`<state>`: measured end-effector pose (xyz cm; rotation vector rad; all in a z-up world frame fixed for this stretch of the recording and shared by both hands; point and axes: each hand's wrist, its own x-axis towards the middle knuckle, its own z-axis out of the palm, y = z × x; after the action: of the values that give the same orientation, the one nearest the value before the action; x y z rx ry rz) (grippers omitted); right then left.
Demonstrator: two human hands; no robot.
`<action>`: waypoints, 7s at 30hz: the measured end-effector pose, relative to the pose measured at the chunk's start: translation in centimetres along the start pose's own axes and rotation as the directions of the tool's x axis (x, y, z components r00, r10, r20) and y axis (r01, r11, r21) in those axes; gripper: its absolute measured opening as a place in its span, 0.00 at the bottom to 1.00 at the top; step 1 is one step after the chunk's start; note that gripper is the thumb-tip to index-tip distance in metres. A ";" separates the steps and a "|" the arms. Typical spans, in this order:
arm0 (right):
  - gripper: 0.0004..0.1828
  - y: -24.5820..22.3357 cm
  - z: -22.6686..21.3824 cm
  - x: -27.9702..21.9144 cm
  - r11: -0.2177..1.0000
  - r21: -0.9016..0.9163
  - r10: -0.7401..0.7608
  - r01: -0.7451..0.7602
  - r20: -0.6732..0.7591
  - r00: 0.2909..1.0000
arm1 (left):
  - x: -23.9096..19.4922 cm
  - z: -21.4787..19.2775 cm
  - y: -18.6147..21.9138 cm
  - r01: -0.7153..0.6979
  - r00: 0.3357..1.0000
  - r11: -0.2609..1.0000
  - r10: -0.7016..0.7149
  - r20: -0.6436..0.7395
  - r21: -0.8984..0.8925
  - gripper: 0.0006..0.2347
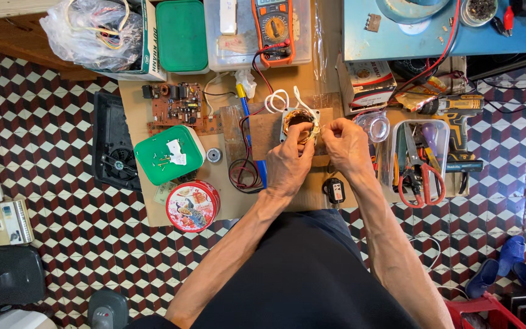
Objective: The person works at a cluttered workbench, manipulating a small cylindrical electronic component with copper windings. They repeatedly insert, adjust, and pull a white wire through the component while occasionally using a multimeter to check connections. The person also handles a small black battery pack and various tools on the table.
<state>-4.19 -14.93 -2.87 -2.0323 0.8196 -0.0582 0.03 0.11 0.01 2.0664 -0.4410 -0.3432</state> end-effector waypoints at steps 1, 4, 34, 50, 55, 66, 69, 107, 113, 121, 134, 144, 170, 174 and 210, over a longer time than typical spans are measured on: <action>0.12 -0.1 0.0 -0.1 1.000 -0.003 0.012 -0.012 0.030 0.999 | 0.0 -0.1 -0.1 -0.028 1.000 1.000 0.028 -0.014 -0.013 0.12; 0.11 -0.4 -1.0 -0.9 0.999 0.001 -0.050 0.050 0.045 0.998 | 0.0 -0.2 -0.3 -0.053 0.998 0.998 0.052 -0.021 -0.021 0.12; 0.11 1.4 1.8 -1.3 0.982 0.155 0.088 -0.108 0.131 0.988 | -0.6 -0.8 -1.2 -0.089 0.996 0.996 0.088 0.030 0.009 0.10; 0.14 1.3 1.9 -2.9 0.974 0.214 0.068 -0.078 0.055 0.996 | -0.2 -1.3 -1.1 -0.168 0.986 0.973 0.166 0.027 0.161 0.08; 0.16 3.9 1.5 -2.7 0.867 0.437 0.156 -0.239 0.218 0.963 | -0.1 -1.6 -0.5 -0.192 0.981 0.955 0.191 0.029 0.224 0.07; 0.12 2.8 3.2 -2.9 -0.227 0.946 -0.023 -0.230 0.231 0.973 | 0.3 -1.6 -0.6 -0.135 0.990 0.967 0.121 0.074 0.216 0.07; 0.13 2.1 1.5 -3.2 0.605 0.779 0.149 -0.165 0.093 0.985 | 0.3 -1.7 -0.8 -0.132 0.990 0.970 0.118 0.080 0.203 0.07; 0.16 0.9 0.0 -3.4 0.963 0.267 -0.077 0.036 0.143 0.987 | 0.1 -1.4 -0.5 -0.079 0.993 0.974 0.058 0.104 0.212 0.08; 0.21 0.7 -0.2 -2.7 0.920 0.330 0.111 -0.211 0.297 0.948 | 0.0 -1.4 -0.5 -0.148 0.988 0.977 0.140 0.059 0.152 0.08; 0.18 1.8 0.0 -1.9 0.976 0.214 -0.093 0.041 0.241 0.966 | -0.2 -1.2 -0.6 -0.122 0.992 0.979 0.115 0.051 0.165 0.08; 0.12 1.3 0.3 -2.1 0.962 0.127 -0.257 0.241 0.133 0.957 | -0.2 -1.3 -0.7 -0.159 0.986 0.964 0.146 0.077 0.215 0.07; 0.13 1.3 2.7 -4.6 0.962 0.209 -0.164 0.175 -0.072 0.984 | -0.1 -1.1 -1.0 -0.148 0.988 0.960 0.135 0.069 0.238 0.06; 0.09 0.0 5.1 -6.5 0.919 -0.013 -0.378 0.394 -0.310 0.872 | 0.0 -0.9 -1.0 -0.087 0.996 0.975 0.082 0.032 0.205 0.06; 0.04 -0.4 4.8 -7.3 0.927 -0.001 -0.363 0.376 -0.264 0.894 | -0.3 -0.2 -1.0 -0.068 0.996 0.981 0.077 -0.040 0.180 0.06; 0.19 13.4 -6.7 -13.6 0.885 0.363 -0.053 -0.293 0.702 0.710 | -12.1 13.3 -1.0 0.421 0.840 0.517 -0.533 0.104 -0.745 0.19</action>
<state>-24.11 -17.01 -5.71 -1.3663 0.3889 0.5339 -16.12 -4.26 -6.73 1.3171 0.3650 -0.5916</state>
